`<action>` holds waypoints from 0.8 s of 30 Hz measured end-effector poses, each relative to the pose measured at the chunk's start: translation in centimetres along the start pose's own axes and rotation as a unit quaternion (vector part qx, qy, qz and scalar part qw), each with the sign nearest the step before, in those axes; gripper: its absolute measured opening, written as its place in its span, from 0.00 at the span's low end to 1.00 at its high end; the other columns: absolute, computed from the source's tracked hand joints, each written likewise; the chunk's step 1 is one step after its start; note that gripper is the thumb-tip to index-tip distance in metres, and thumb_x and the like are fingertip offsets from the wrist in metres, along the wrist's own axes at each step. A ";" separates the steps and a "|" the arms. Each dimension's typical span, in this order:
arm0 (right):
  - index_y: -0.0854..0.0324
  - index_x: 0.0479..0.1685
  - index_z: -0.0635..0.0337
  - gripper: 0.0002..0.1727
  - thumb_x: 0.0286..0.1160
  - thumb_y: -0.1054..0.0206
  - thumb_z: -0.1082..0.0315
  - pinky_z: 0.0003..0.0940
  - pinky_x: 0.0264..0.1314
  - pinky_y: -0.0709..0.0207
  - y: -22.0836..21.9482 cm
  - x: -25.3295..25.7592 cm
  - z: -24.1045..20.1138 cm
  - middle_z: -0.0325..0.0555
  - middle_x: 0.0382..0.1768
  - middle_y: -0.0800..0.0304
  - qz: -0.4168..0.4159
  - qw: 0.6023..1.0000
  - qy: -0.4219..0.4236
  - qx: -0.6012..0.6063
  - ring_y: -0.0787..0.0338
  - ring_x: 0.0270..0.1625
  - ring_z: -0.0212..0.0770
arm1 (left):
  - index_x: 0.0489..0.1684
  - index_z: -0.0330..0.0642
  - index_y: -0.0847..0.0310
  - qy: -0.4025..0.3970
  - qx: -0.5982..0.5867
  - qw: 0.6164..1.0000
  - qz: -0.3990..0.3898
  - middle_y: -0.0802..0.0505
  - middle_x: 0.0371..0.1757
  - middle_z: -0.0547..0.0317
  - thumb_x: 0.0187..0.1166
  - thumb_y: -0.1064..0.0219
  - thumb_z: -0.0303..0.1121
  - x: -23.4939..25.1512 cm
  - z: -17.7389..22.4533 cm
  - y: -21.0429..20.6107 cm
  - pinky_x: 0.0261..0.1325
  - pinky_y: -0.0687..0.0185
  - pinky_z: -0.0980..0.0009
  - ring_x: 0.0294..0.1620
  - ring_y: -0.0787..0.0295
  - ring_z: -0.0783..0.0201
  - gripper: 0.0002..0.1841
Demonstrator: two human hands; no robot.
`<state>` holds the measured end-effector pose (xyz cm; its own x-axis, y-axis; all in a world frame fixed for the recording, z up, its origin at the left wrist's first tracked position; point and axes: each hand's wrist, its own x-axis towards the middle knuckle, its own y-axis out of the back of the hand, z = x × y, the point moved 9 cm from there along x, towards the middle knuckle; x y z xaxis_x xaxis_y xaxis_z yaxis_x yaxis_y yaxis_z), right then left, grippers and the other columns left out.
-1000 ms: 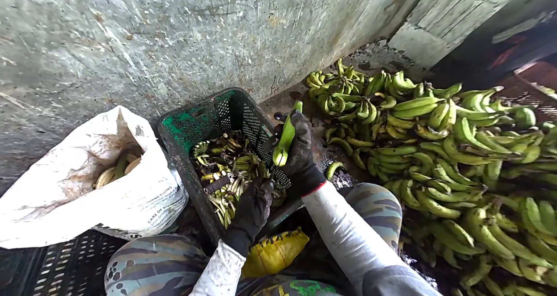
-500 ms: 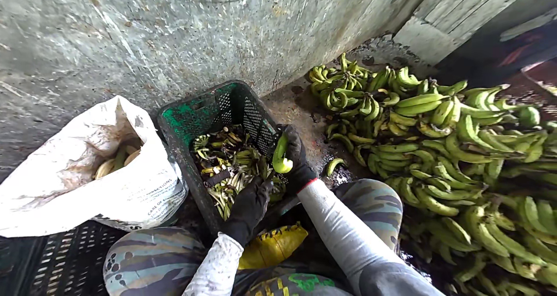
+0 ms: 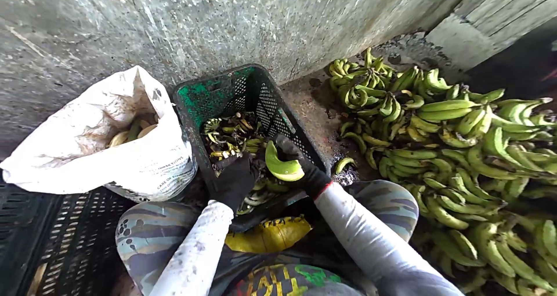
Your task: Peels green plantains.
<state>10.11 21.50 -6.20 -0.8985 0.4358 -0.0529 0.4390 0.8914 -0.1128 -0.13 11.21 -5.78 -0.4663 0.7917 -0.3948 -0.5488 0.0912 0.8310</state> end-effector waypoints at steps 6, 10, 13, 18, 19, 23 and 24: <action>0.18 0.50 0.53 0.18 0.85 0.46 0.51 0.27 0.30 0.13 -4.7 -0.9 -0.5 0.41 0.31 0.10 -0.192 0.939 -0.280 0.058 0.11 0.27 0.33 | 0.64 0.47 0.21 -0.011 -0.025 0.999 0.046 0.08 0.51 0.45 0.90 0.48 0.55 2.3 -3.5 1.8 0.52 0.16 0.38 0.52 0.09 0.42 0.23; 0.20 0.61 0.54 0.17 0.81 0.34 0.55 0.27 0.44 0.15 -7.7 1.8 -4.6 0.36 0.39 0.11 -0.140 0.939 -0.275 -0.151 0.12 0.38 0.28 | 0.68 0.43 0.20 0.096 -0.127 0.987 0.032 0.09 0.57 0.39 0.85 0.39 0.46 2.3 -7.1 1.6 0.62 0.20 0.35 0.60 0.11 0.39 0.21; 0.28 0.73 0.56 0.26 0.81 0.34 0.53 0.36 0.49 0.13 -10.8 8.8 -8.0 0.45 0.47 0.10 -0.036 0.979 -0.147 -0.139 0.10 0.44 0.36 | 0.68 0.40 0.18 0.078 -0.129 0.988 -0.034 0.10 0.63 0.40 0.89 0.45 0.49 0.9 -4.7 1.0 0.70 0.24 0.39 0.68 0.15 0.42 0.24; 0.30 0.74 0.54 0.25 0.91 0.51 0.48 0.36 0.40 0.16 -19.1 17.8 -13.4 0.49 0.50 0.13 -0.088 0.995 -0.040 -0.006 0.12 0.43 0.40 | 0.80 0.45 0.26 0.079 -0.170 0.981 -0.059 0.11 0.66 0.41 0.91 0.56 0.60 1.6 -4.5 -0.1 0.71 0.24 0.41 0.69 0.15 0.43 0.33; 0.31 0.77 0.51 0.27 0.91 0.51 0.45 0.32 0.36 0.20 -19.6 18.3 -13.7 0.49 0.53 0.14 -0.106 0.992 -0.066 -0.002 0.13 0.43 0.39 | 0.79 0.47 0.24 0.083 -0.175 0.980 -0.048 0.10 0.65 0.42 0.91 0.55 0.60 1.7 -5.0 0.1 0.70 0.23 0.41 0.67 0.14 0.44 0.32; 0.30 0.74 0.50 0.21 0.93 0.52 0.50 0.28 0.35 0.20 -12.8 19.6 -14.5 0.42 0.50 0.16 -0.009 0.996 -0.041 -0.079 0.14 0.40 0.34 | 0.65 0.45 0.17 0.071 -0.179 0.981 -0.005 0.07 0.52 0.42 0.89 0.47 0.54 1.2 -6.2 0.7 0.58 0.18 0.36 0.56 0.09 0.42 0.25; 0.29 0.76 0.52 0.23 0.92 0.50 0.51 0.30 0.41 0.18 -9.4 19.4 -13.6 0.43 0.53 0.15 0.046 0.988 -0.040 -0.140 0.13 0.45 0.34 | 0.63 0.45 0.17 0.071 -0.186 0.980 -0.004 0.08 0.50 0.42 0.88 0.47 0.57 0.9 -6.2 0.9 0.55 0.18 0.36 0.53 0.10 0.42 0.26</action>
<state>-11.45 23.25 7.35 -0.8476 0.5148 -0.1290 0.4916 0.8531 0.1746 -5.35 8.26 -7.83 -0.5377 0.6976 -0.4735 -0.7557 -0.1496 0.6377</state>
